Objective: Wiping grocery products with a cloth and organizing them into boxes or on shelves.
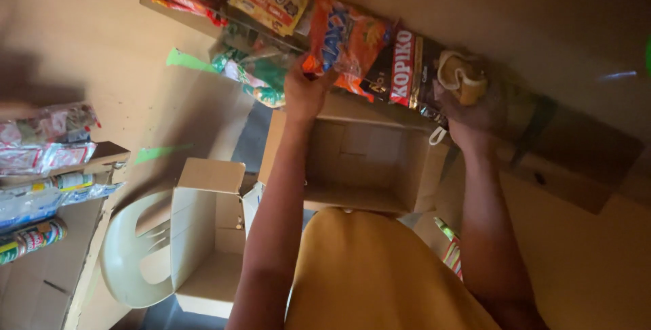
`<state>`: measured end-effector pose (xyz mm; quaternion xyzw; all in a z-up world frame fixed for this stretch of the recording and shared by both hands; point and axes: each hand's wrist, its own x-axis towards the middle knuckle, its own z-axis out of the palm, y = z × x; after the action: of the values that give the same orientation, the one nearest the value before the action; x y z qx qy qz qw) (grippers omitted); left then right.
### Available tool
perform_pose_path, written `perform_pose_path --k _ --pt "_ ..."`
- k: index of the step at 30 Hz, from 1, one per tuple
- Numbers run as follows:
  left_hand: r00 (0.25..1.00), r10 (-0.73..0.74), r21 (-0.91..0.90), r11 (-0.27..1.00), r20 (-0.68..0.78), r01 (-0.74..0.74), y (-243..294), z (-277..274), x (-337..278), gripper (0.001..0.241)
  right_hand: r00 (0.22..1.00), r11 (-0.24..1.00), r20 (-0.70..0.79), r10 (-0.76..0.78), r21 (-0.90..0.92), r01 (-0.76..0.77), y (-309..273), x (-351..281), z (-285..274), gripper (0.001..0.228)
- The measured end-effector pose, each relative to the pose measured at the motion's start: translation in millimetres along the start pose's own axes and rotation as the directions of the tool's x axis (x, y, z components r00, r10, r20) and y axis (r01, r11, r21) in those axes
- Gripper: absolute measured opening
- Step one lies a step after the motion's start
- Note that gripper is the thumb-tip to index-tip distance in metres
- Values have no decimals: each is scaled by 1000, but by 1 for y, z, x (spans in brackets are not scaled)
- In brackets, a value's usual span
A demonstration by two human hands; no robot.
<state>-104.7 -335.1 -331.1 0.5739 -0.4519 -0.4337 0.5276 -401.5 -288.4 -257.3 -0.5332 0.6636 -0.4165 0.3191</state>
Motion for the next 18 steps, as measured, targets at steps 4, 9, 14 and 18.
perform_pose_path --k 4,9,14,18 --pt "999 -40 -163 986 16 42 14 9 -5 43 997 958 67 38 281 -56 78 13 8 47" --pt "975 -204 -691 693 88 207 -5 23 -4 34 997 996 53 -55 76 51 33 8 5 59" --pt "972 -229 -765 634 -47 113 3 3 -6 29 1000 995 -25 -9 98 11 62 17 14 67" --pt "961 -265 -927 336 78 168 54 -4 -12 23 998 991 -44 -41 128 47 59 16 19 72"
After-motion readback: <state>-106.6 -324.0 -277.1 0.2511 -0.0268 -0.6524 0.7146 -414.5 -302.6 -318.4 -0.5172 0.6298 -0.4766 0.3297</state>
